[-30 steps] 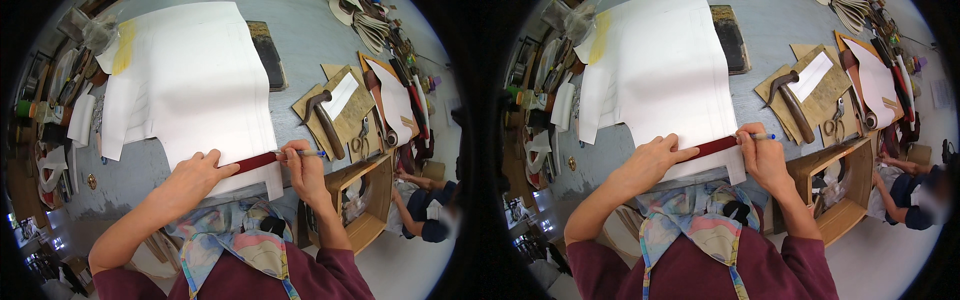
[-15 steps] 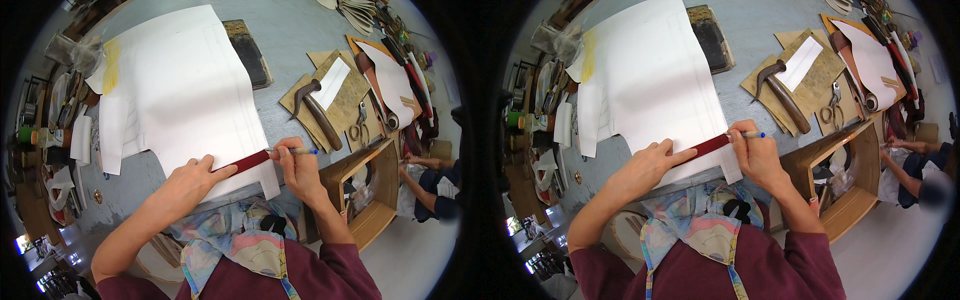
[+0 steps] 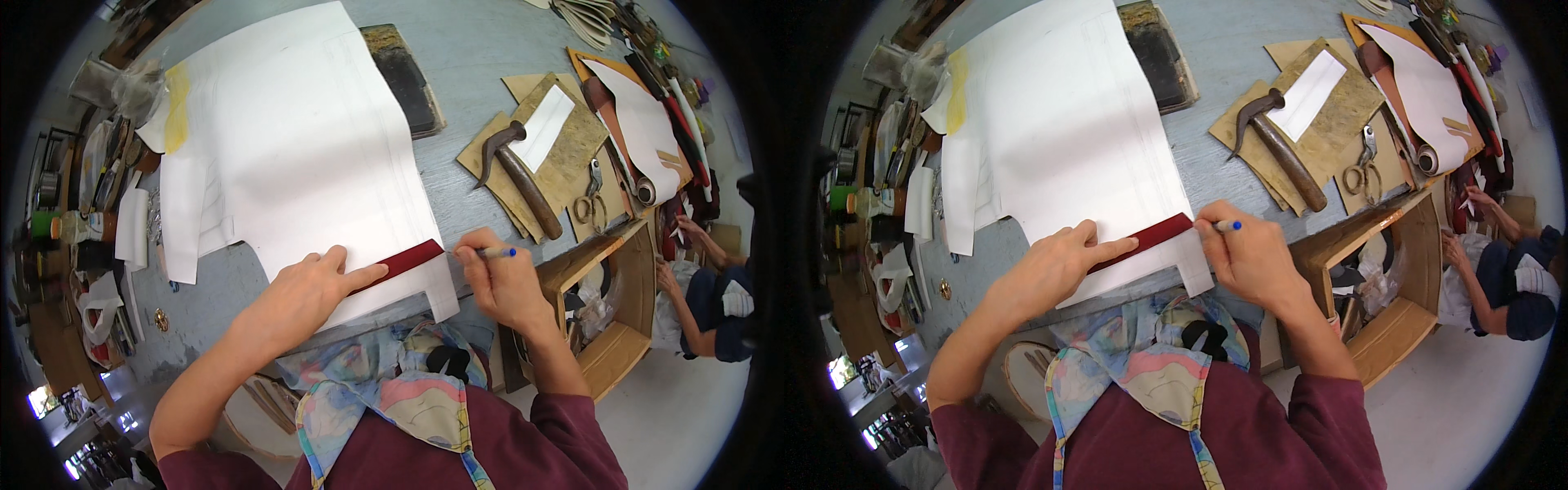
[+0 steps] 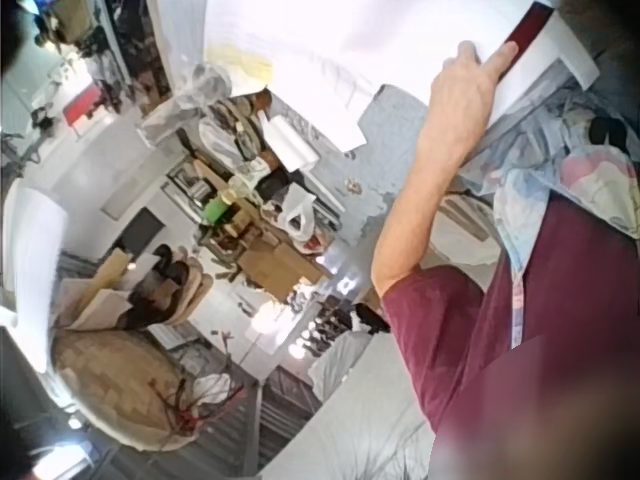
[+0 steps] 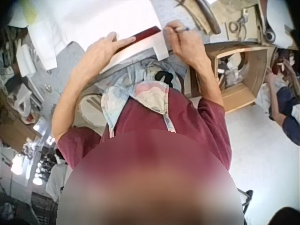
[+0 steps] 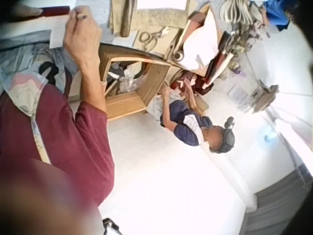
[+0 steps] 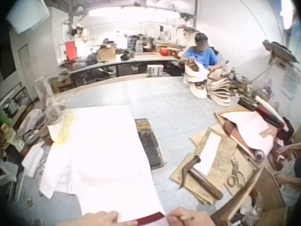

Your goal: The person measures and marks a white fabric piece on a worktable using a ruler and a pen, then cuts along the marked lines with shears. The person also measures and marks a red ribbon and places it on the fabric.

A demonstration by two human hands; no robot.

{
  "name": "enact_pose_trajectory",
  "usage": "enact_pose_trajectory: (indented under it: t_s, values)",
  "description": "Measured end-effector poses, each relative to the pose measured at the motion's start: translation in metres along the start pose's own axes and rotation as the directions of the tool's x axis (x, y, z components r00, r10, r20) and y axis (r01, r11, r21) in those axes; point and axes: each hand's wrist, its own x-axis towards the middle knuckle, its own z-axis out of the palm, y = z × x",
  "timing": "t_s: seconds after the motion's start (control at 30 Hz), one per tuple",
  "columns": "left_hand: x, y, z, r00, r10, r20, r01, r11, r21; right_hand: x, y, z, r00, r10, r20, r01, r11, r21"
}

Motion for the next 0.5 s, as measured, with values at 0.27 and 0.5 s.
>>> enact_pose_trajectory:
  t_s: [0.27,0.5]
  values:
    - [0.011,-0.037,0.003,0.99,0.137,0.039,-0.127,0.973,-0.194,-0.008,-0.058,0.071,0.993,-0.083,0.078,0.012,0.756,0.655]
    - [0.017,-0.039,-0.007,0.981,0.109,0.161,-0.071,0.972,-0.223,0.002,-0.087,0.129,0.91,-0.212,0.357,-0.037,0.815,0.578]
